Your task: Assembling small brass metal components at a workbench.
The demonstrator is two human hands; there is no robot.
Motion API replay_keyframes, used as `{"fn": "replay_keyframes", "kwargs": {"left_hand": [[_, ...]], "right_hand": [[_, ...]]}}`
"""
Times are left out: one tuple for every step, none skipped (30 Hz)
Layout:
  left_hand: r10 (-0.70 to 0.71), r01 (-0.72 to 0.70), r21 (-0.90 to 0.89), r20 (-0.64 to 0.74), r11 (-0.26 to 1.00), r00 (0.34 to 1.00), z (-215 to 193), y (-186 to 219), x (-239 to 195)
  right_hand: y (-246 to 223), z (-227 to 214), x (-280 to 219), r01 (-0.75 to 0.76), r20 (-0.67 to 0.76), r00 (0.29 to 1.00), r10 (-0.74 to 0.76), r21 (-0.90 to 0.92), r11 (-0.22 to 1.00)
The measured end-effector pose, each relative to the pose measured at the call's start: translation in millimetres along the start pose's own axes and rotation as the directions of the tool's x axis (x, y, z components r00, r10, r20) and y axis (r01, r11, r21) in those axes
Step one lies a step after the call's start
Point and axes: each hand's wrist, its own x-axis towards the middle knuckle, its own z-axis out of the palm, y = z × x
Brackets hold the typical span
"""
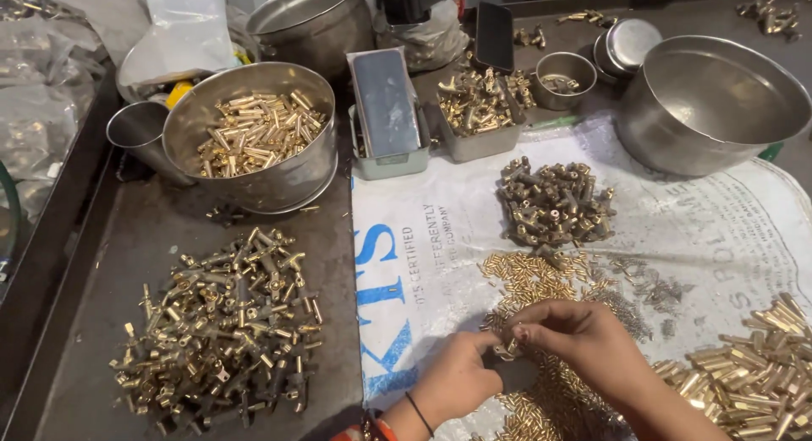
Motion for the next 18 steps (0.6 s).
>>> {"fn": "replay_keyframes", "kwargs": {"left_hand": [[0.003, -0.003, 0.0, 0.0, 1.0, 1.0, -0.2, -8.4, 2.5], [0.03, -0.029, -0.059, 0.009, 0.998, 1.0, 0.1, -16.7, 5.1], [0.054, -0.052, -0.116, 0.017, 0.992, 0.998, 0.4, -25.1, 6.7], [0.055, -0.053, -0.115, 0.017, 0.992, 0.998, -1.1, -11.2, 3.4], [-0.049, 0.057, -0.202, 0.045, 0.978, 0.998, -3.0, 2.9, -0.7], [-0.149, 0.167, -0.282, 0.084, 0.945, 0.985, -4.3, 17.2, -4.7], [-0.145, 0.164, -0.278, 0.087, 0.946, 0.986, -4.9, 7.4, -2.1], [-0.166, 0.171, -0.325, 0.043, 0.93, 0.985, -5.4, -2.4, 0.7], [-0.187, 0.172, -0.374, -0.002, 0.911, 0.982, -5.6, -12.2, 3.7], [-0.182, 0.169, -0.373, -0.001, 0.912, 0.983, -6.0, -3.9, 4.6], [-0.201, 0.178, -0.37, -0.025, 0.912, 0.979, -8.9, 4.1, 3.2], [-0.219, 0.186, -0.367, -0.05, 0.911, 0.974, -12.1, 11.9, 1.7], [-0.221, 0.187, -0.368, -0.051, 0.911, 0.974, -14.6, 9.2, 2.5], [-0.224, 0.165, -0.418, -0.095, 0.893, 0.97, -17.5, 6.4, 3.4], [-0.225, 0.138, -0.464, -0.138, 0.875, 0.965, -21.3, 4.6, 6.8], [-0.223, 0.136, -0.464, -0.138, 0.875, 0.965, -21.2, 8.7, 5.0], [-0.246, 0.137, -0.485, -0.168, 0.864, 0.955, -21.8, 12.7, 4.2], [-0.268, 0.138, -0.505, -0.196, 0.852, 0.943, -22.8, 16.4, 3.6]], "right_hand": [[-3.1, 0.4, -1.5, 0.002, -0.001, 1.0, -0.002, -0.002, 1.0], [-6.0, 0.5, -3.3, 0.133, 0.012, 0.991, -0.133, -0.124, 0.983], [-8.5, 1.1, -5.6, 0.26, 0.041, 0.965, -0.258, -0.24, 0.935], [-5.4, 1.3, -5.2, 0.262, 0.041, 0.965, -0.259, -0.24, 0.935], [-2.2, 2.1, -5.1, 0.378, 0.083, 0.925, -0.372, -0.329, 0.865], [0.9, 2.4, -5.2, 0.484, 0.136, 0.87, -0.473, -0.409, 0.773], [-1.5, 2.4, -4.6, 0.486, 0.131, 0.869, -0.477, -0.411, 0.772], [-3.9, 2.2, -4.1, 0.502, 0.166, 0.862, -0.479, -0.408, 0.763], [-6.8, 1.7, -3.3, 0.518, 0.202, 0.855, -0.478, -0.406, 0.753], [-12.2, -7.1, 5.7, 0.519, 0.2, 0.853, -0.481, -0.408, 0.751], [-16.9, -13.0, 15.8, 0.429, 0.14, 0.901, -0.411, -0.431, 0.794], [-21.6, -18.4, 26.1, 0.334, 0.078, 0.939, -0.336, -0.447, 0.83], [-17.2, -20.0, 34.6, 0.333, 0.08, 0.939, -0.334, -0.446, 0.83], [-12.8, -21.3, 43.4, 0.237, -0.009, 0.959, -0.285, -0.53, 0.814], [-10.0, -23.7, 53.7, 0.134, -0.103, 0.964, -0.243, -0.603, 0.786], [-11.1, -14.0, 51.1, 0.134, -0.103, 0.964, -0.244, -0.604, 0.785], [-12.3, -4.4, 49.4, 0.162, -0.094, 0.945, -0.312, -0.695, 0.701], [-13.4, 5.3, 48.3, 0.183, -0.077, 0.923, -0.378, -0.775, 0.604]]}}
